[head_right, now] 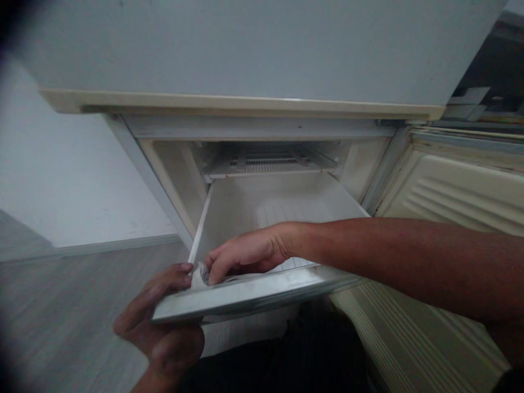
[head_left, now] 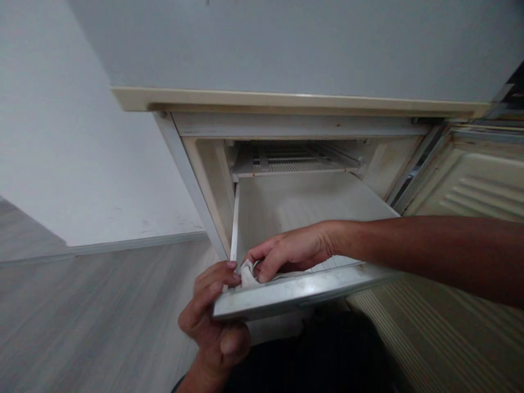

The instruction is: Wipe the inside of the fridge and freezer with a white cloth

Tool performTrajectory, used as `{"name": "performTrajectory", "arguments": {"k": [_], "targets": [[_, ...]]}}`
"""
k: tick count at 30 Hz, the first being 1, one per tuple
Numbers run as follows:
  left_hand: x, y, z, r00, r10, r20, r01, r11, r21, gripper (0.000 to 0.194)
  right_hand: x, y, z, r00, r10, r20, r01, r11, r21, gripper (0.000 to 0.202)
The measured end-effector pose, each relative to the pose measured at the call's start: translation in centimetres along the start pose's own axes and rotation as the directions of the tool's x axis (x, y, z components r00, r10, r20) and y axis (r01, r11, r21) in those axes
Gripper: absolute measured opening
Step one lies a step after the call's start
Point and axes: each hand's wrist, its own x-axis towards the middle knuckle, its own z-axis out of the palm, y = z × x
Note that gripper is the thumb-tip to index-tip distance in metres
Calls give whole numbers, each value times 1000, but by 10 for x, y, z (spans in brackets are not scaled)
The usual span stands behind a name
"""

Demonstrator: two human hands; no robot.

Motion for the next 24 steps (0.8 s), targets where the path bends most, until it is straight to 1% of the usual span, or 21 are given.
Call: {"name": "performTrajectory", "arguments": {"k": [3,5,7,8,9,10,11,12,13,14,15,16,17,18,19,20,21,22,24], "targets": [[-2,-2,-1,998,63,3,-63,997,-44,55,-10,-9,1,998,-57,24,58,998,-12,33],[-3,-1,-3,998,49,37,-49,999,-11,50,-13,-20,0,995,-104,4,104,994,-23,26],[-4,0,-5,999,38,37,-39,999,13,47,-16,-36,0,985,-162,-62,161,987,-23,22],[-5,0,-6,999,32,38,-33,999,24,48,-17,-44,1,971,-210,-111,208,978,-25,22],[-5,-1,-6,998,23,52,-25,999,39,49,-18,-53,3,947,-274,-170,272,962,-35,23],[-6,-1,-7,998,22,63,-25,998,53,49,-19,-62,6,906,-351,-235,349,936,-53,23],[-6,-1,-7,998,26,65,-29,998,56,49,-19,-69,10,848,-437,-301,434,897,-79,23],[-6,-2,-7,997,24,70,-28,998,49,48,-18,-75,15,775,-517,-363,511,851,-123,23],[-6,-2,-7,998,26,64,-28,999,29,48,-16,-78,20,692,-592,-413,566,800,-198,21],[-6,-3,-7,998,35,44,-36,999,13,47,-13,-78,24,619,-661,-424,587,748,-310,19],[-7,-3,-8,998,46,35,-46,999,13,46,-9,-76,28,584,-721,-374,565,691,-451,17],[-8,-4,-8,997,56,49,-57,998,30,45,-5,-70,31,593,-759,-267,508,611,-607,15],[-10,-4,-9,995,69,77,-74,995,64,44,0,-63,32,641,-756,-133,429,496,-755,14],[-11,-4,-10,991,83,102,-93,990,103,44,6,-55,32,706,-708,-12,346,360,-867,15],[-13,-5,-11,989,93,117,-108,985,133,45,10,-47,31,765,-639,73,278,227,-934,18],[-15,-5,-12,988,98,123,-116,982,146,47,14,-40,28,806,-581,115,221,115,-969,23],[-17,-5,-13,988,103,114,-119,982,144,49,18,-35,25,822,-555,130,171,23,-985,28],[-17,-4,-13,990,103,93,-115,984,138,49,20,-31,22,822,-552,139,132,-52,-990,33],[-16,-2,-14,993,83,80,-92,989,117,48,24,-30,13,812,-555,183,92,-188,-978,38]]}}
